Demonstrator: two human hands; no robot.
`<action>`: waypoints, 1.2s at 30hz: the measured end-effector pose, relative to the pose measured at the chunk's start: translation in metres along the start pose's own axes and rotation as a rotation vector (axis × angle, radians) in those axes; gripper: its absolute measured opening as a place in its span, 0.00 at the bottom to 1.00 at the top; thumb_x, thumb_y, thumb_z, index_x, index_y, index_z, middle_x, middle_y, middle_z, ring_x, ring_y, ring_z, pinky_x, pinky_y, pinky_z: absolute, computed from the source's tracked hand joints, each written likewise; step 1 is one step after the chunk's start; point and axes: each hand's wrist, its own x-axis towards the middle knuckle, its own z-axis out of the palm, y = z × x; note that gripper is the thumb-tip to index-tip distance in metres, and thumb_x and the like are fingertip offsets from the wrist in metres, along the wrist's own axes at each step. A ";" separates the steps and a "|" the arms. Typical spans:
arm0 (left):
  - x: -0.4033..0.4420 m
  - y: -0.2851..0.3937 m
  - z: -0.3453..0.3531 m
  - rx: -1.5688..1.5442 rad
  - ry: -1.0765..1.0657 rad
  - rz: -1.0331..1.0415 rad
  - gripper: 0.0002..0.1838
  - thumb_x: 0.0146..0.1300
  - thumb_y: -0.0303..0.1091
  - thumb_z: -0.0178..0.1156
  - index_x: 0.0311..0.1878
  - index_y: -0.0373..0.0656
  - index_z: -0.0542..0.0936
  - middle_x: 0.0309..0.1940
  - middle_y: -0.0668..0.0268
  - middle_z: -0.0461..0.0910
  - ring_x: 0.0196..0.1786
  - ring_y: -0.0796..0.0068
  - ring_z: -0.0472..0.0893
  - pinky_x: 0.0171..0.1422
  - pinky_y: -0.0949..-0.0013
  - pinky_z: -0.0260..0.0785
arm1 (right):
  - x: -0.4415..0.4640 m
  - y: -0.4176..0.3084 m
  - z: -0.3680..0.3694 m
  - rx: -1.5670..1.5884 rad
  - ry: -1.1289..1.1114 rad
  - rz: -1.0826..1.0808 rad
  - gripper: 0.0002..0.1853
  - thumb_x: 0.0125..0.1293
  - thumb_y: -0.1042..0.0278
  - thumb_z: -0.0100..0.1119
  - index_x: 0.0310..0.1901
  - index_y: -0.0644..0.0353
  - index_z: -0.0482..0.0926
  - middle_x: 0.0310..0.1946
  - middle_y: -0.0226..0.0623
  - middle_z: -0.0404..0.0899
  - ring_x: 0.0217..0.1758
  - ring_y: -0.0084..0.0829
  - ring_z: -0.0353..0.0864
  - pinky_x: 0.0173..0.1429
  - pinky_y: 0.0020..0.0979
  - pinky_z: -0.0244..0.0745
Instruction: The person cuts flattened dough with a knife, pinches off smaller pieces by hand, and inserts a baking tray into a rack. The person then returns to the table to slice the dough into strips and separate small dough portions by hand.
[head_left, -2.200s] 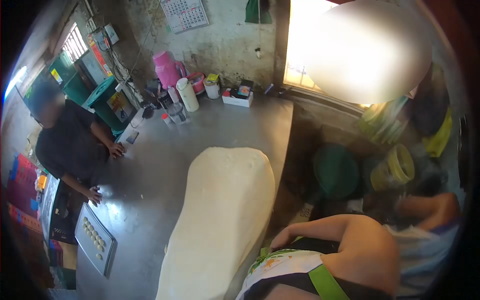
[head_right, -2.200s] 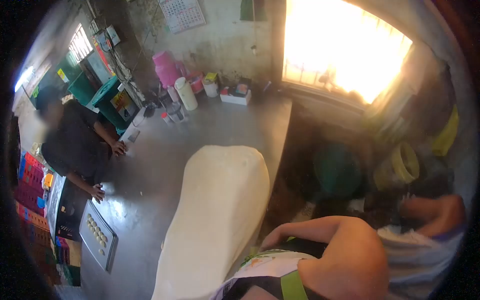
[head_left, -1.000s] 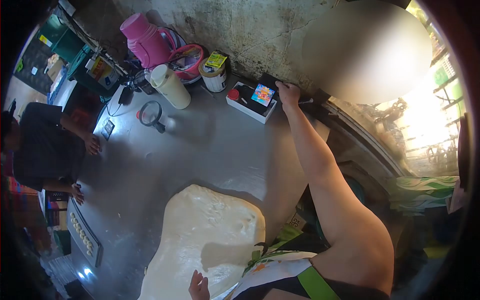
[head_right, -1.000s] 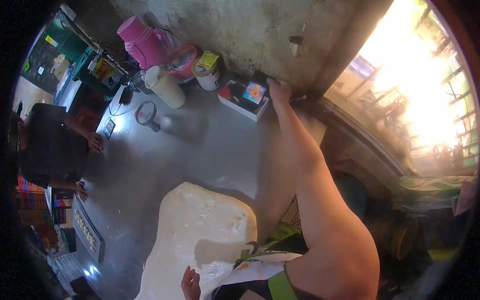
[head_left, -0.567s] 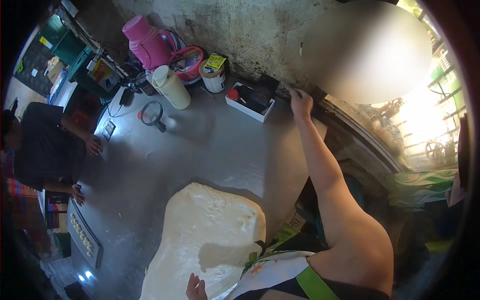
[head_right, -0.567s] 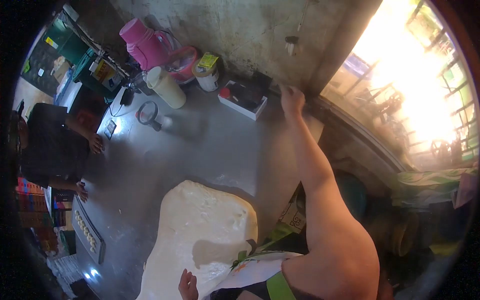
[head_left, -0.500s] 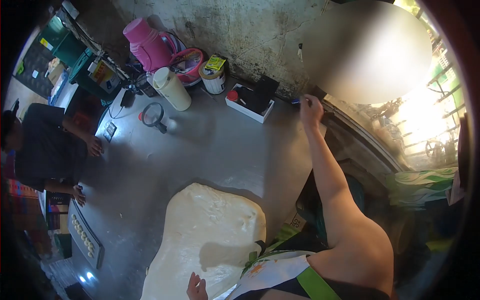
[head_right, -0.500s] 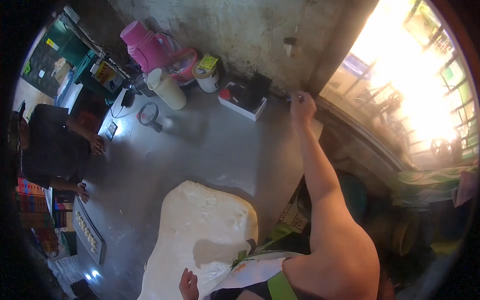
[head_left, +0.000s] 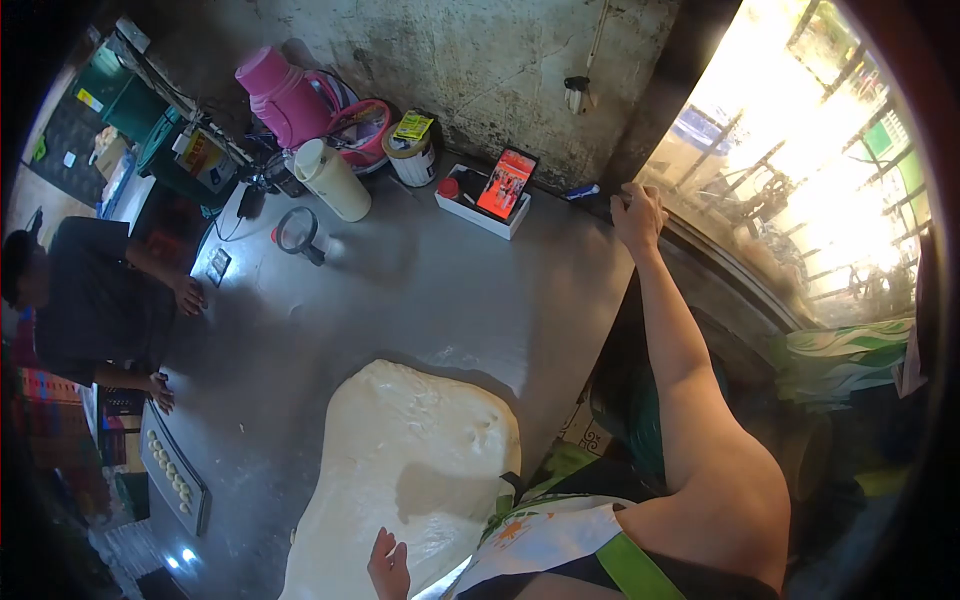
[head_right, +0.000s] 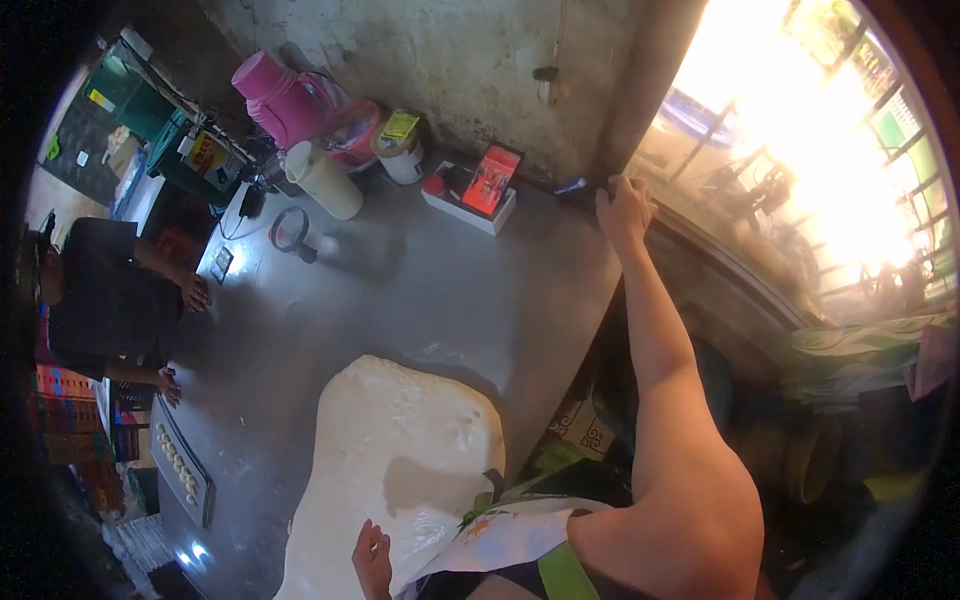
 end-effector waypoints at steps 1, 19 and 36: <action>-0.003 -0.002 0.000 0.011 0.001 0.000 0.27 0.69 0.33 0.61 0.68 0.34 0.69 0.60 0.47 0.77 0.62 0.60 0.77 0.60 0.64 0.74 | 0.001 0.002 0.002 0.010 -0.001 -0.001 0.16 0.60 0.60 0.65 0.48 0.52 0.83 0.48 0.39 0.78 0.58 0.42 0.75 0.59 0.45 0.67; -0.016 -0.013 0.010 -0.022 -0.025 -0.021 0.26 0.70 0.31 0.59 0.69 0.34 0.68 0.62 0.47 0.76 0.63 0.61 0.77 0.60 0.64 0.73 | 0.027 0.048 -0.007 -0.213 -0.615 -0.043 0.14 0.59 0.60 0.62 0.45 0.56 0.84 0.45 0.47 0.84 0.53 0.46 0.82 0.55 0.42 0.76; -0.022 -0.049 0.001 0.027 -0.078 0.027 0.27 0.70 0.29 0.59 0.70 0.36 0.67 0.63 0.47 0.75 0.65 0.61 0.75 0.62 0.64 0.73 | 0.026 0.037 -0.134 -0.295 -0.526 -0.143 0.15 0.63 0.56 0.60 0.41 0.58 0.86 0.42 0.47 0.85 0.48 0.46 0.84 0.52 0.45 0.77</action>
